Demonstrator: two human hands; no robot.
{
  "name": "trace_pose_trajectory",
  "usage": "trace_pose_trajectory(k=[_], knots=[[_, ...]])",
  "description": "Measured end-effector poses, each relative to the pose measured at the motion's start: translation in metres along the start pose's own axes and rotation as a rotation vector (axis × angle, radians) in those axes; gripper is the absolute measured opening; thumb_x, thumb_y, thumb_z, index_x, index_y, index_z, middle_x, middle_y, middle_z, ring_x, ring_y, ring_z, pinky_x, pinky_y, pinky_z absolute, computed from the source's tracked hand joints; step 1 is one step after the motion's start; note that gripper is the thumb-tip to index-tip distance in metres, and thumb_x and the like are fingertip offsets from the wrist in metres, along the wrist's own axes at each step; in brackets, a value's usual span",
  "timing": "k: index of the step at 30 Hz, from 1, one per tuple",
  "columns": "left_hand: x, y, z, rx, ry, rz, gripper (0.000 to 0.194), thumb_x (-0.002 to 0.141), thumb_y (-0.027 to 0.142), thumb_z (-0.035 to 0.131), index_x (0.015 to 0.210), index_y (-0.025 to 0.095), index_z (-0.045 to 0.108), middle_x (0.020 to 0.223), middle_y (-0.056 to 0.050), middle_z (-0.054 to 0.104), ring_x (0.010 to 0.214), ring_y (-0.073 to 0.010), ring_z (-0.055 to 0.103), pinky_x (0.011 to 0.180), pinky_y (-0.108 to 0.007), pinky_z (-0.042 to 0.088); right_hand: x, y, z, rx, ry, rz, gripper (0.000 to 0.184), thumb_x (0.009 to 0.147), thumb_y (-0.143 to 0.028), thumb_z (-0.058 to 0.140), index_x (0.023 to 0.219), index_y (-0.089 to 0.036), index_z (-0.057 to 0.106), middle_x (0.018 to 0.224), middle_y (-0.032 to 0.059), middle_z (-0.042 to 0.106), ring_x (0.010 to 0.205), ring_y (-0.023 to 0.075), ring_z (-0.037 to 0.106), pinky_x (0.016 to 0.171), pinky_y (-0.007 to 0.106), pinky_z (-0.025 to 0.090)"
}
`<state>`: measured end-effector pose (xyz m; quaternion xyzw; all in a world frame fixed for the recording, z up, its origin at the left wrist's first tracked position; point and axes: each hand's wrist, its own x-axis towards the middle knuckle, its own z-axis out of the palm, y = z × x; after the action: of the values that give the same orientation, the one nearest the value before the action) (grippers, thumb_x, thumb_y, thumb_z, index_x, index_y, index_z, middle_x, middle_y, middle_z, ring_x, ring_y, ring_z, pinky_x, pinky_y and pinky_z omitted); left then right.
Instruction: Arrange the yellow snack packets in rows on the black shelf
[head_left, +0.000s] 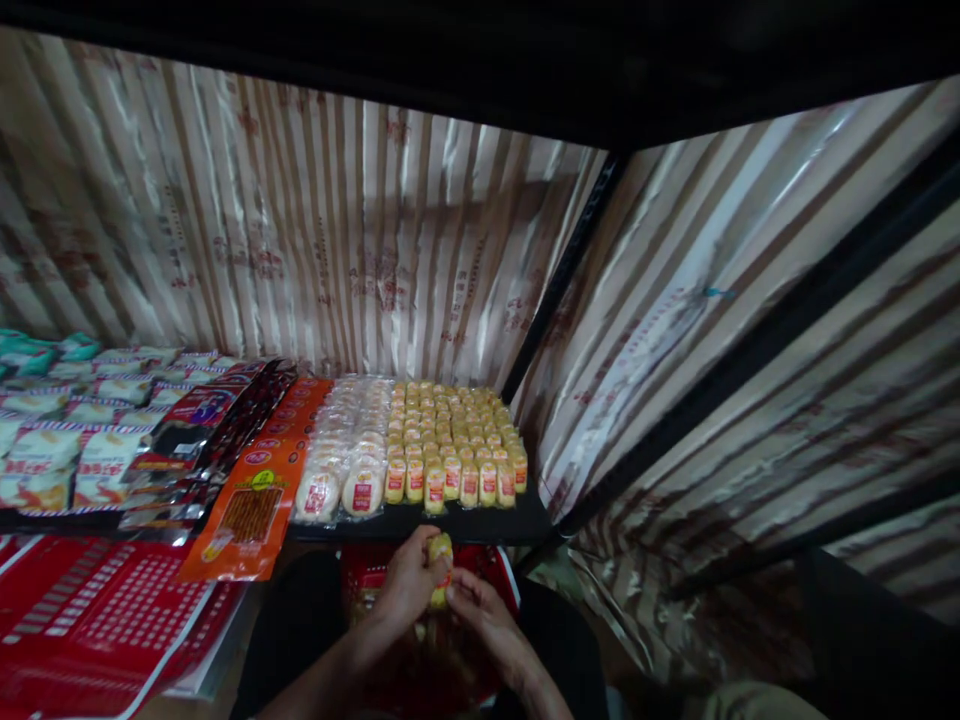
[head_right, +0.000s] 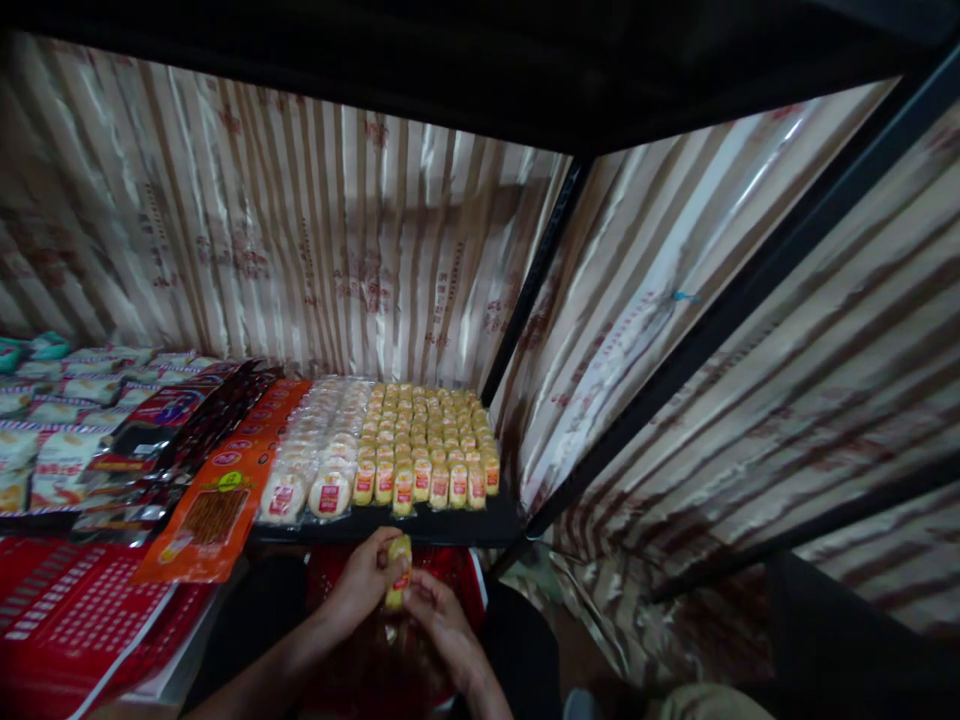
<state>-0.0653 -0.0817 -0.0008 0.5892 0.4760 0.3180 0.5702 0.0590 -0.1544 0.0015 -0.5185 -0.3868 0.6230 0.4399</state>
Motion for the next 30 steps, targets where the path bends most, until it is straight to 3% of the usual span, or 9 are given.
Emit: trace_pose_trajectory(k=[4, 7, 10, 14, 18, 24, 30], knots=[[0.010, 0.011, 0.007, -0.007, -0.059, 0.020, 0.027, 0.067, 0.019, 0.057, 0.094, 0.018, 0.060, 0.078, -0.001, 0.065, 0.073, -0.0149, 0.059, 0.069, -0.023, 0.044, 0.002, -0.012, -0.013, 0.001, -0.033, -0.056, 0.040, 0.072, -0.052, 0.064, 0.100, -0.024, 0.064, 0.095, 0.0027, 0.067, 0.092, 0.0205, 0.061, 0.086, 0.032, 0.042], [0.021, 0.019, 0.010, -0.018, -0.048, 0.029, 0.029, 0.068, 0.021, 0.058, 0.096, 0.018, 0.061, 0.078, -0.001, 0.064, 0.075, -0.0157, 0.059, 0.070, -0.023, 0.044, 0.010, -0.017, -0.028, -0.058, 0.024, -0.056, 0.043, 0.071, -0.054, 0.063, 0.102, -0.024, 0.065, 0.097, 0.0040, 0.068, 0.092, 0.0224, 0.061, 0.084, 0.035, 0.044], [0.034, 0.029, 0.011, -0.011, -0.030, 0.044, 0.030, 0.068, 0.023, 0.058, 0.097, 0.017, 0.062, 0.077, -0.002, 0.064, 0.075, -0.0163, 0.058, 0.069, -0.023, 0.044, 0.020, -0.023, -0.047, -0.088, 0.251, -0.092, 0.050, 0.070, -0.059, 0.061, 0.103, -0.023, 0.064, 0.097, 0.0067, 0.068, 0.092, 0.0246, 0.061, 0.085, 0.038, 0.045], [0.053, 0.046, 0.012, 0.006, -0.005, 0.064, 0.033, 0.069, 0.026, 0.057, 0.100, 0.017, 0.061, 0.072, 0.000, 0.061, 0.068, -0.0149, 0.055, 0.063, -0.023, 0.041, 0.038, -0.038, -0.078, -0.075, 0.606, -0.266, 0.057, 0.073, -0.064, 0.053, 0.110, -0.020, 0.060, 0.112, 0.0104, 0.064, 0.104, 0.0274, 0.057, 0.093, 0.042, 0.042], [0.065, 0.060, 0.015, -0.035, -0.042, 0.071, 0.028, 0.068, 0.026, 0.057, 0.094, 0.017, 0.062, 0.066, 0.002, 0.057, 0.062, -0.0127, 0.052, 0.059, -0.021, 0.039, 0.064, -0.053, -0.111, -0.117, 0.784, -0.382, 0.068, 0.078, -0.066, 0.041, 0.127, -0.020, 0.047, 0.133, 0.0081, 0.050, 0.124, 0.0244, 0.043, 0.104, 0.037, 0.033], [0.076, 0.067, 0.023, -0.054, -0.043, 0.039, 0.032, 0.067, 0.026, 0.056, 0.097, 0.014, 0.061, 0.061, 0.004, 0.049, 0.058, -0.0109, 0.045, 0.055, -0.021, 0.036, 0.113, -0.054, -0.157, -0.227, 0.817, -0.369, 0.080, 0.081, -0.070, 0.025, 0.141, -0.018, 0.027, 0.149, 0.0019, 0.025, 0.137, 0.0174, 0.020, 0.113, 0.030, 0.013], [0.090, 0.058, 0.028, 0.012, -0.054, 0.062, 0.034, 0.068, 0.031, 0.056, 0.098, 0.015, 0.061, 0.065, 0.003, 0.051, 0.061, -0.0123, 0.047, 0.059, -0.022, 0.037, 0.144, -0.051, -0.165, -0.139, 0.715, -0.398, 0.080, 0.081, -0.070, 0.024, 0.142, -0.018, 0.025, 0.147, 0.0033, 0.029, 0.135, 0.0166, 0.026, 0.109, 0.030, 0.024]])
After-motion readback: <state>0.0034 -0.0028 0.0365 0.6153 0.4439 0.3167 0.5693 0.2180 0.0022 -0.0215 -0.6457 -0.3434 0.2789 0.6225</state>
